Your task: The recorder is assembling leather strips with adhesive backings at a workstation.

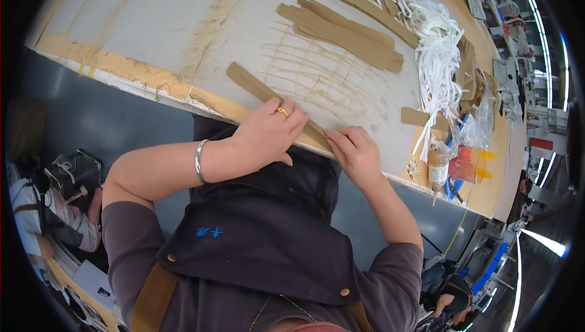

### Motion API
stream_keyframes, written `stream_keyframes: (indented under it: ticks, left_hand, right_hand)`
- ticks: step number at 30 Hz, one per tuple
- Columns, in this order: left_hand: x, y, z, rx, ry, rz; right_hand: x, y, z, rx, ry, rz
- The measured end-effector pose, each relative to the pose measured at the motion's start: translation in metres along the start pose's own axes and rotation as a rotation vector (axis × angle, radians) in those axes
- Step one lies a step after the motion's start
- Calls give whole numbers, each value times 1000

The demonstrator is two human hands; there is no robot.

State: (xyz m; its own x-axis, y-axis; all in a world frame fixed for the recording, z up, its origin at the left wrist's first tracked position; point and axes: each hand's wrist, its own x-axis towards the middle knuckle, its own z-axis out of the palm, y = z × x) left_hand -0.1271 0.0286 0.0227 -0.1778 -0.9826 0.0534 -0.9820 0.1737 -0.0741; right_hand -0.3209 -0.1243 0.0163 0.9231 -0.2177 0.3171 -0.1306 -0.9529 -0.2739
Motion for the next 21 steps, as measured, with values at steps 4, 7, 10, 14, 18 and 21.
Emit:
stream_keyframes:
  ticks: [4, 7, 10, 14, 18, 21]
  left_hand:
    - [10, 15, 1, -55, 19, 3]
    - [19, 22, 2, -50, -45, 93]
    - [19, 32, 4, -70, -1, 47]
    - [18, 43, 5, -15, -2, 70]
    - [15, 47, 5, 2, -11, 48]
    - [8, 38, 8, -116, -24, -26]
  right_hand:
    - [-12, 3, -7, -7, -14, 27]
    - [-19, 3, -10, 2, -20, 52]
    - [-25, 3, -12, -3, -17, 75]
    - [-36, 5, -16, -3, -33, 90]
    - [-40, -3, -15, -18, -43, 147]
    - [-44, -6, -12, -38, -51, 170]
